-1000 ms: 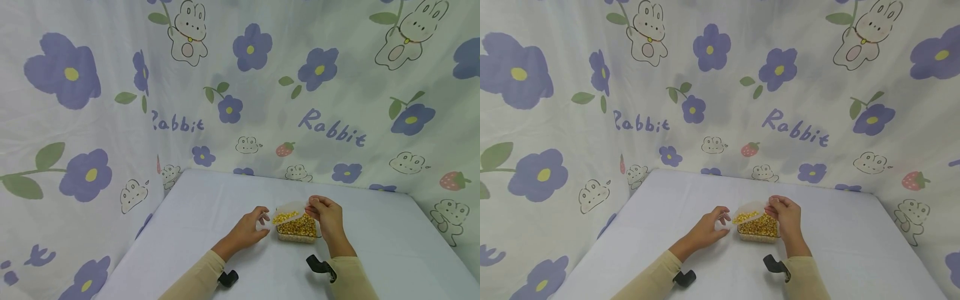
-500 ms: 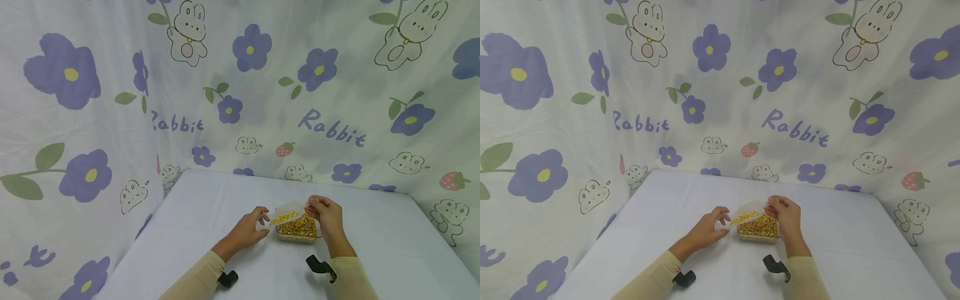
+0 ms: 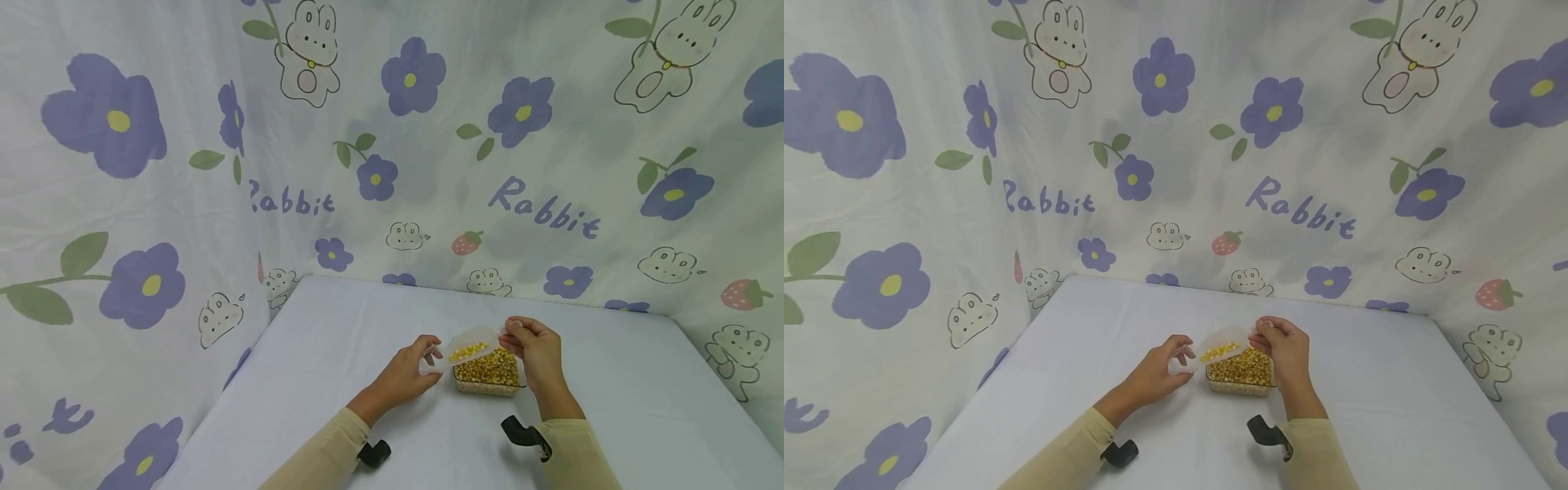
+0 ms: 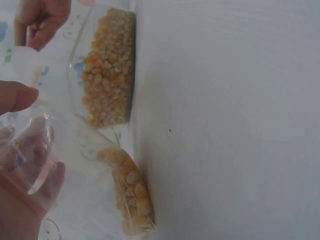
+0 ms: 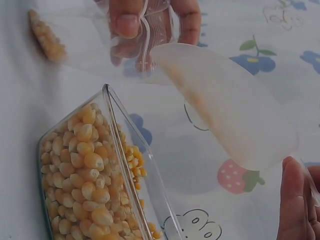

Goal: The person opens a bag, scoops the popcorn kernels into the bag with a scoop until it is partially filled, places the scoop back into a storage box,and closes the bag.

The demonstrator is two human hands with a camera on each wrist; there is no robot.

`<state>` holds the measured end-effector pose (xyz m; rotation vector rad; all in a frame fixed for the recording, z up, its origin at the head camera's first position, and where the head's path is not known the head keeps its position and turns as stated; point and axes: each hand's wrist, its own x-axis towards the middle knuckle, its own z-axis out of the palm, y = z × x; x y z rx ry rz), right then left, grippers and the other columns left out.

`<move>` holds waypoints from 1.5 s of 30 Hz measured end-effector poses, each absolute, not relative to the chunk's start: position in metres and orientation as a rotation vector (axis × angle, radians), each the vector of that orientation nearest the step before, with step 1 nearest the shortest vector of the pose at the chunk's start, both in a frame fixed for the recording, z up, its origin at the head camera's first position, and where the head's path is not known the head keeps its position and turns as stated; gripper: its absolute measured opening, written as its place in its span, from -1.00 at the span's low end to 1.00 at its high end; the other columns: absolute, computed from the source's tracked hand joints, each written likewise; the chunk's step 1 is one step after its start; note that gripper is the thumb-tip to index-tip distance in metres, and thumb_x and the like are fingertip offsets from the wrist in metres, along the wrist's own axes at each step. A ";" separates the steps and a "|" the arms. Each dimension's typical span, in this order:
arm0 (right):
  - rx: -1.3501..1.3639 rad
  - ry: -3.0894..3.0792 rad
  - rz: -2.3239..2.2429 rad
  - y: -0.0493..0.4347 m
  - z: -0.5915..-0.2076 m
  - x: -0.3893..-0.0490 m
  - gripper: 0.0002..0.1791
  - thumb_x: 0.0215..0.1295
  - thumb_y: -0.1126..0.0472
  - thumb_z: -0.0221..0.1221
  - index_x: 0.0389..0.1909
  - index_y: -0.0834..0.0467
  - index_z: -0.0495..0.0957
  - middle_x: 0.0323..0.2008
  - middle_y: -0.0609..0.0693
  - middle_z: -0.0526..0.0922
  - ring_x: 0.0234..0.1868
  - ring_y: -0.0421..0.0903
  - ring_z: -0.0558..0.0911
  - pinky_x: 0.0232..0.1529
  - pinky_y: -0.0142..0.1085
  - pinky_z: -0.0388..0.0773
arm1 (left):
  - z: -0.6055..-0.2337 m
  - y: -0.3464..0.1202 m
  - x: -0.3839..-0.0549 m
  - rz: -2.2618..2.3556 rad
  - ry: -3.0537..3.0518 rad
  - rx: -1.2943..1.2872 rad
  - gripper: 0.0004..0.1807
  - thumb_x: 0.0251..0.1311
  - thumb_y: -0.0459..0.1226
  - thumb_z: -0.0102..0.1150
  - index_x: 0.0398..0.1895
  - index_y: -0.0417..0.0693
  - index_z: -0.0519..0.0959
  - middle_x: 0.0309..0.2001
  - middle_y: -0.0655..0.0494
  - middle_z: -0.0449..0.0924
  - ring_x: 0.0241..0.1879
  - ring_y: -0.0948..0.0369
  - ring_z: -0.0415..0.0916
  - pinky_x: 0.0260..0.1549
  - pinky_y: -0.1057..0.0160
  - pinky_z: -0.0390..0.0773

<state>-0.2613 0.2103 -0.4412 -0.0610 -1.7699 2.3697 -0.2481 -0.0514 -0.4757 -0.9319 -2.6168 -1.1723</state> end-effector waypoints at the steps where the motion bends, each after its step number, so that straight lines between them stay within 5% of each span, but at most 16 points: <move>1: -0.060 -1.768 2.371 0.210 -0.441 -0.261 -0.74 0.37 0.34 0.18 -0.04 0.45 0.48 -0.41 0.02 0.67 -0.41 -0.14 0.70 -0.28 -0.27 0.63 | -0.476 -0.051 -0.248 -1.170 -2.618 -0.930 -0.44 0.20 -0.30 0.31 0.21 0.01 0.28 -0.06 0.07 0.62 -0.16 0.26 0.53 -0.19 0.30 0.50; 20: -0.023 -1.785 2.357 0.206 -0.438 -0.260 -0.81 0.35 0.31 0.21 -0.11 0.34 0.54 -0.44 0.02 0.67 -0.42 -0.13 0.70 -0.28 -0.26 0.63 | -0.473 -0.053 -0.246 -1.187 -2.626 -0.909 -0.44 0.22 -0.29 0.30 0.23 -0.01 0.28 -0.05 0.23 0.58 -0.12 0.26 0.52 -0.17 0.28 0.50; 27: -0.011 -1.795 2.339 0.206 -0.437 -0.260 -0.74 0.36 0.31 0.20 -0.06 0.42 0.50 -0.44 0.03 0.67 -0.42 -0.13 0.69 -0.29 -0.27 0.63 | -0.472 -0.052 -0.247 -1.172 -2.622 -0.915 -0.43 0.23 -0.29 0.29 0.24 -0.14 0.28 -0.06 0.20 0.60 -0.14 0.29 0.51 -0.18 0.28 0.50; 45: -0.019 -1.775 2.322 0.211 -0.436 -0.260 -0.76 0.35 0.32 0.20 -0.08 0.42 0.51 -0.44 0.02 0.68 -0.43 -0.13 0.70 -0.30 -0.27 0.63 | -0.471 -0.052 -0.248 -1.188 -2.607 -0.919 -0.44 0.21 -0.32 0.30 0.22 -0.04 0.28 -0.05 0.13 0.61 -0.13 0.24 0.53 -0.16 0.24 0.52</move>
